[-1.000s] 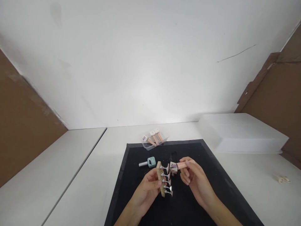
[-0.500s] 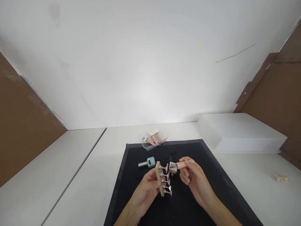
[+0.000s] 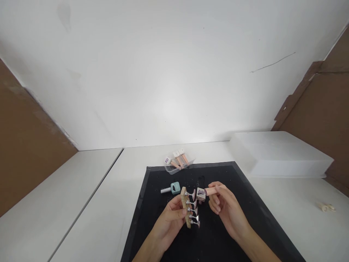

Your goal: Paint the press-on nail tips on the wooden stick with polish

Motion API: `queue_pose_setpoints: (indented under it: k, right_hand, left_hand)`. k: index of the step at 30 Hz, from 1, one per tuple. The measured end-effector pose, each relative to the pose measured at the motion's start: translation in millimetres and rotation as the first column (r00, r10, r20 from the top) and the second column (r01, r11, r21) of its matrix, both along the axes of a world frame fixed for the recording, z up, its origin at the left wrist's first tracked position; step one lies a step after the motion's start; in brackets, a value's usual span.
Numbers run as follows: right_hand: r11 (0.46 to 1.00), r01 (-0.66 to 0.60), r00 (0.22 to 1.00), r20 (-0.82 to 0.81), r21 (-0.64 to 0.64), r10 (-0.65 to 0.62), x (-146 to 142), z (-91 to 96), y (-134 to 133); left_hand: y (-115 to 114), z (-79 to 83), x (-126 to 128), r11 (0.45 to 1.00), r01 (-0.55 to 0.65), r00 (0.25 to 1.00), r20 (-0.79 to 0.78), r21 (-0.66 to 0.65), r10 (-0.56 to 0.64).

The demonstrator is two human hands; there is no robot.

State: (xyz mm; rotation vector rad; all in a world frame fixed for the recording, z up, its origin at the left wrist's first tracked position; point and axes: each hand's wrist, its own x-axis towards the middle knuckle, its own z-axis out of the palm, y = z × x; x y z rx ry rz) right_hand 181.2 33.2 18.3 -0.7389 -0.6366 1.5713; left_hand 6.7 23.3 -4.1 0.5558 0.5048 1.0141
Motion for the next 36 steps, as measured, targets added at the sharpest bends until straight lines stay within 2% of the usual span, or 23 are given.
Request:
queue_pose_setpoints:
  k: [6, 13, 23, 36]
  right_hand:
    - [0.999, 0.026, 0.999, -0.041, 0.026, -0.025, 2.4, 2.0, 0.1]
    - [0.996, 0.007, 0.996, -0.084, 0.093, 0.001, 5.4, 4.1, -1.9]
    - [0.995, -0.017, 0.996, -0.083, 0.095, 0.025, 4.6, 5.7, -3.8]
    - [0.990, -0.054, 0.996, -0.056, 0.130, 0.062, 3.9, 2.0, -3.6]
  left_hand:
    - [1.4, -3.9, -1.0, 1.000, 0.008, 1.000, -0.028, -0.026, -0.009]
    - [1.1, 0.1, 0.2, 0.999, 0.006, 0.999, -0.042, -0.039, -0.008]
    - [4.1, -3.8, -0.2, 0.999, 0.003, 0.999, -0.045, -0.044, -0.005]
    - [1.3, 0.5, 1.0, 0.998, 0.007, 0.998, -0.063, -0.058, -0.011]
